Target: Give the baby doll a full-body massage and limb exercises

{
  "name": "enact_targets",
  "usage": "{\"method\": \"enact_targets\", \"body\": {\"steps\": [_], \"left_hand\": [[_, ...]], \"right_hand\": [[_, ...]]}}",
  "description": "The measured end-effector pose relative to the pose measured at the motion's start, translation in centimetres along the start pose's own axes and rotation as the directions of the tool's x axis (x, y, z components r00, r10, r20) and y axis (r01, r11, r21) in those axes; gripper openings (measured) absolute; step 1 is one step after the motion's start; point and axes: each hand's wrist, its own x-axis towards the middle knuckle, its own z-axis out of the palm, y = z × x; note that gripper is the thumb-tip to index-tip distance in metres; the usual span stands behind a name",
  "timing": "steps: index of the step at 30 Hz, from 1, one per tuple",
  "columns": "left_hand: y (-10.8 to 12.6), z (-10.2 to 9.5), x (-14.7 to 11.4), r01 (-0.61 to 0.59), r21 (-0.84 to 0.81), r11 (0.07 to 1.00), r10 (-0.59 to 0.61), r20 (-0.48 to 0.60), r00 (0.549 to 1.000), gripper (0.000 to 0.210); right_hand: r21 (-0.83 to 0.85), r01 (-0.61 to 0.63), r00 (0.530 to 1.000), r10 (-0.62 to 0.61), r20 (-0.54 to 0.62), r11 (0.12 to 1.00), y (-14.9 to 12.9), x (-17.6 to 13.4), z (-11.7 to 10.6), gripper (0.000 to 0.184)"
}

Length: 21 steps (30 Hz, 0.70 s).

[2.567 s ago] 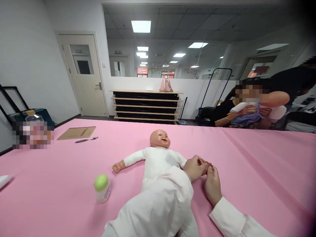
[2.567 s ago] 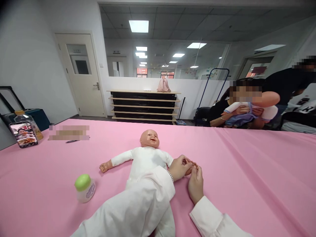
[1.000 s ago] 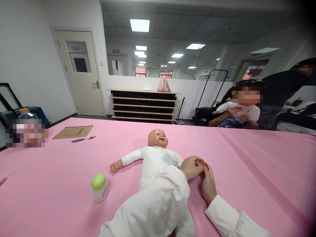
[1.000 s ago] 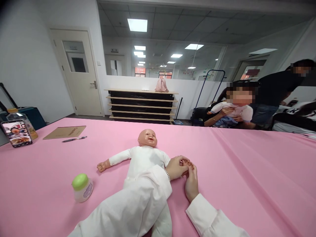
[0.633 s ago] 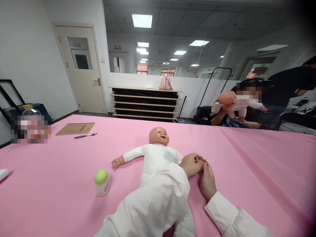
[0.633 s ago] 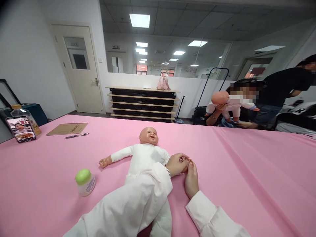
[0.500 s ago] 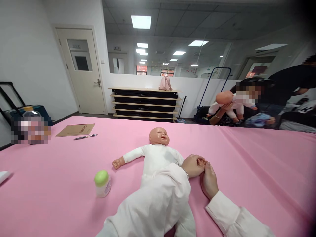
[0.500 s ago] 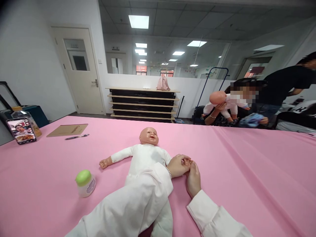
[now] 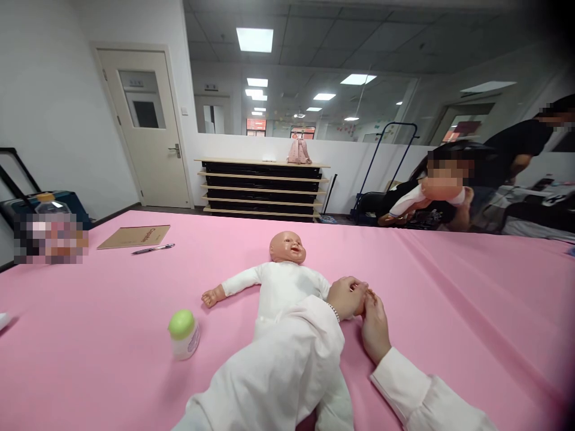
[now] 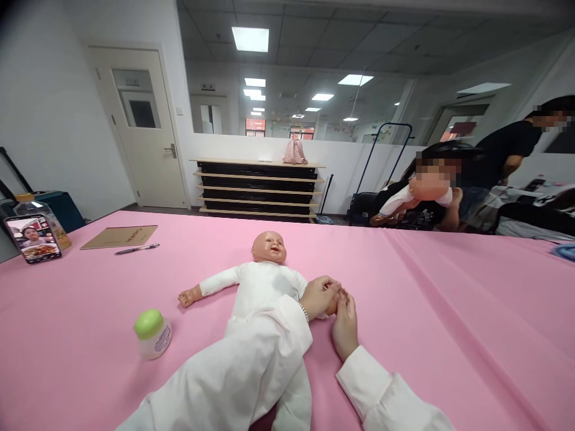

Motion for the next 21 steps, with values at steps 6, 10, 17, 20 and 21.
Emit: {"method": "enact_targets", "body": {"steps": [6, 10, 17, 20, 21], "left_hand": [[-0.5, 0.1, -0.6, -0.061, 0.149, 0.987, 0.041, 0.133, 0.990, 0.033], [0.1, -0.6, -0.8, -0.027, 0.136, 0.990, 0.009, 0.135, 0.991, 0.032], [0.7, -1.0, -0.3, -0.004, 0.116, 0.993, 0.009, -0.042, 0.999, 0.016], [0.5, -0.9, -0.2, 0.031, 0.120, 0.992, -0.022, -0.078, 0.997, 0.019], [0.5, -0.8, -0.2, 0.033, 0.116, 0.993, -0.024, -0.077, 0.997, 0.020]], "right_hand": [[0.013, -0.062, 0.997, 0.062, -0.037, 0.998, 1.1, 1.2, -0.7, 0.057], [0.093, -0.075, 0.997, 0.072, 0.036, 0.993, 1.4, 0.8, -0.7, 0.061], [-0.029, 0.049, 0.989, -0.045, 0.138, 0.998, 0.0, -0.4, -0.2, 0.057], [-0.095, 0.055, 0.988, -0.041, 0.150, 0.994, -0.3, -0.4, -0.1, 0.057], [-0.100, 0.034, 0.991, -0.021, 0.134, 0.994, -0.3, -0.3, -0.1, 0.057]]}}
